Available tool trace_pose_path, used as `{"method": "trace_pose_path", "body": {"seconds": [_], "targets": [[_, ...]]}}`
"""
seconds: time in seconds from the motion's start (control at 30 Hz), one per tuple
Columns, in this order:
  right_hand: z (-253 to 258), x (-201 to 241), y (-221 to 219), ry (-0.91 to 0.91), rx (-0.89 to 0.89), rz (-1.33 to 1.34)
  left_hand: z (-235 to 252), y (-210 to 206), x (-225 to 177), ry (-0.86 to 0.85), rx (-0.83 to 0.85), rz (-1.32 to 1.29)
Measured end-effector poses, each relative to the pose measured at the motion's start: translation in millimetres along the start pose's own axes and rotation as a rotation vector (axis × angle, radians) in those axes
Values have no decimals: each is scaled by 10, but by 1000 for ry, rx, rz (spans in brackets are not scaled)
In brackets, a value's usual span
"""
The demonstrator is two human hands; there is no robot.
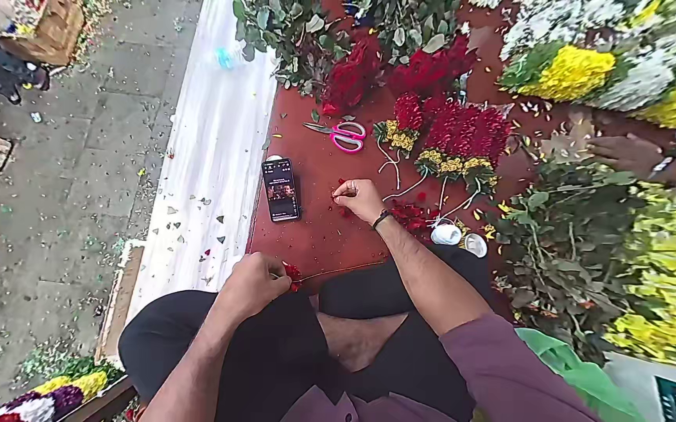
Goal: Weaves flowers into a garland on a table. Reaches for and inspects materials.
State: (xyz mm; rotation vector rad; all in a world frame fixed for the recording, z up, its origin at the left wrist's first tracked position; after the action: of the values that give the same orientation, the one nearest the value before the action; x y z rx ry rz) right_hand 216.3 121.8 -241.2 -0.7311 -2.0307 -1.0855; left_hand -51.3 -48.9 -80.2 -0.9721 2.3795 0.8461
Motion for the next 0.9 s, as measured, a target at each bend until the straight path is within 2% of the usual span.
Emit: {"method": "trace_pose_path", "body": {"seconds": [0.13, 0.37, 0.57, 0.73, 0.9], "targets": [[-145, 113, 40, -36, 19, 224, -5, -31, 2, 4, -6, 10], [-274, 99, 83, 20, -46, 160, -47, -12, 0, 22, -50, 0], [-388, 153, 109, -163, -7, 249, -32, -11, 9, 18, -54, 15], [-368, 126, 86, -139, -43, 211, -29, -11, 3, 25, -55, 11], [-384, 153, 73, -262, 11, 325, -7, -13, 18, 35, -59, 34]]}}
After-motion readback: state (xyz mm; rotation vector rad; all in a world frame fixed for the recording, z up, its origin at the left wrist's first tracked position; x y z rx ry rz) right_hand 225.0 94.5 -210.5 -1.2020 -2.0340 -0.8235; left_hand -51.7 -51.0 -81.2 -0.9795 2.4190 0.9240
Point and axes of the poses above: each hand's wrist, its own z-axis towards the middle knuckle, its own y-axis out of the back of the hand, x = y × z, the point moved 2 cm from there along z, towards the middle knuckle, and after that the axes turned 6 degrees about -z, right-handed, at the moved point
